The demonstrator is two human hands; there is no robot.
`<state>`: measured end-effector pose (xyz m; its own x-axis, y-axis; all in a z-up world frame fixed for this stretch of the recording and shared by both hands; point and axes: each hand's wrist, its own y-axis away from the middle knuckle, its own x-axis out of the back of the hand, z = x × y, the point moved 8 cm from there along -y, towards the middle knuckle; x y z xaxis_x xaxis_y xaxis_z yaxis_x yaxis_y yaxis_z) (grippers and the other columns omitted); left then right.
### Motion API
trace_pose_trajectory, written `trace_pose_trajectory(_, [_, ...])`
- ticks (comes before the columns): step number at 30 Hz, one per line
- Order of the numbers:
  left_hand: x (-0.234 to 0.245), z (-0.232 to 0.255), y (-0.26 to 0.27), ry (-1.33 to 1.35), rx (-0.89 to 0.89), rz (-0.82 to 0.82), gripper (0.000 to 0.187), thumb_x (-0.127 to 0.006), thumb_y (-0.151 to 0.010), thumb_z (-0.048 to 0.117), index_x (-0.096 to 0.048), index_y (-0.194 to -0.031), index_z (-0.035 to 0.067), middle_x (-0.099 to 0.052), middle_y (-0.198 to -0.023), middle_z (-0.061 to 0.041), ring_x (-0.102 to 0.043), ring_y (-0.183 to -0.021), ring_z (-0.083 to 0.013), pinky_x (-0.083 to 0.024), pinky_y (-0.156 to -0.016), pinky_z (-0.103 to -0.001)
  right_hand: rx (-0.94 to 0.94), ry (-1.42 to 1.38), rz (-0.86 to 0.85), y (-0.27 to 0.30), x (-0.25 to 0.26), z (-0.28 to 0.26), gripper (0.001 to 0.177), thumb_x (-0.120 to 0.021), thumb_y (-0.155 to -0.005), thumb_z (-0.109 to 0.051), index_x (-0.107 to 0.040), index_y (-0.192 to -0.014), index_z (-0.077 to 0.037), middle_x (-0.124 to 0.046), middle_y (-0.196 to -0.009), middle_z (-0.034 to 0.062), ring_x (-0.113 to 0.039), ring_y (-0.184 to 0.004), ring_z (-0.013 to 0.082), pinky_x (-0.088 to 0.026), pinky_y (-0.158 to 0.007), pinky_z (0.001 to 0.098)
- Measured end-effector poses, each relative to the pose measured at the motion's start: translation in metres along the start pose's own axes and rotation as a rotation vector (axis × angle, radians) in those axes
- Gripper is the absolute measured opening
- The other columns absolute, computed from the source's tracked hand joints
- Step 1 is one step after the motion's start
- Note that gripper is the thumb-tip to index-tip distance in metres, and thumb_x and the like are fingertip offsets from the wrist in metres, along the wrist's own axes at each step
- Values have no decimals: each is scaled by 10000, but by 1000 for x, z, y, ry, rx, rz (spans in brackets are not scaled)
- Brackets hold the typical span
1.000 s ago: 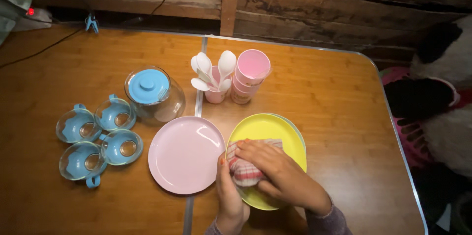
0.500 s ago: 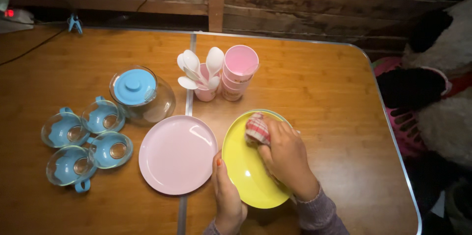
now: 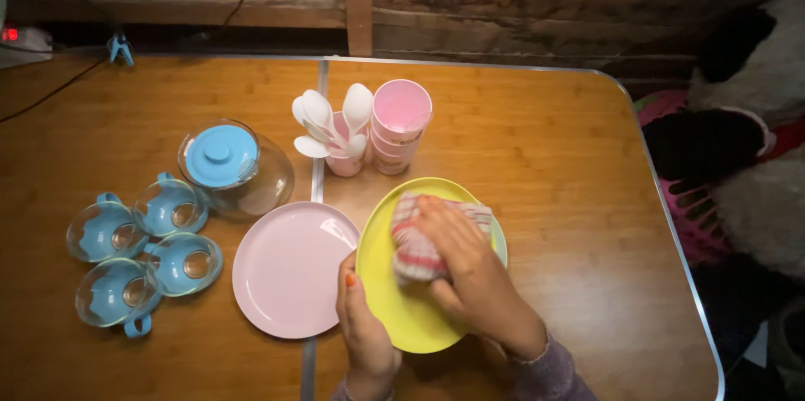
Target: The person wipes the surfaces of plates using a cloth, handling them one at a time on a table.
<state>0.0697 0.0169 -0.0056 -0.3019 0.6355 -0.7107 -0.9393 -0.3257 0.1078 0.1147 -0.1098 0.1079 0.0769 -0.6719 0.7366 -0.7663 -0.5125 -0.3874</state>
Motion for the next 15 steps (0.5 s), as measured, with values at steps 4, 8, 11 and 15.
trace_pose_trajectory(4, [7,0,-7,-10,25,39,490,-309,-1079,320,-508,-1347,-39,-624,-1254,-195,-612,-1138,-271,-490,-1008,-416,61,-34,-136,3,-8,-13,770,-586,-623,-2,-540,-1392,-6,-520,-1534,218,-423,-1495,391,-227,-1271,541])
trace_pose_trajectory(8, [11,9,-13,-26,30,33,489,-292,-1070,316,-511,-1333,-33,-639,-1231,-207,-630,-1135,-281,-495,-1012,-423,193,-170,-278,11,-15,-36,658,-675,-755,-50,-553,-1402,-30,-527,-1553,190,-434,-1511,362,-251,-1276,548])
trace_pose_trajectory(11, [7,10,-14,-29,70,24,500,-276,-1069,326,-511,-1331,-29,-651,-1219,-212,-643,-1118,-287,-511,-1000,-427,218,-206,-360,13,-17,-38,607,-700,-777,-49,-577,-1372,-40,-557,-1526,170,-450,-1512,349,-277,-1269,543])
trace_pose_trajectory(15, [-2,-4,-8,133,215,33,516,-254,-1047,359,-505,-1317,-3,-669,-1196,-227,-672,-1076,-317,-545,-954,-446,173,-212,-388,11,-15,-30,644,-701,-695,-19,-611,-1333,-33,-596,-1475,158,-512,-1445,332,-332,-1227,524])
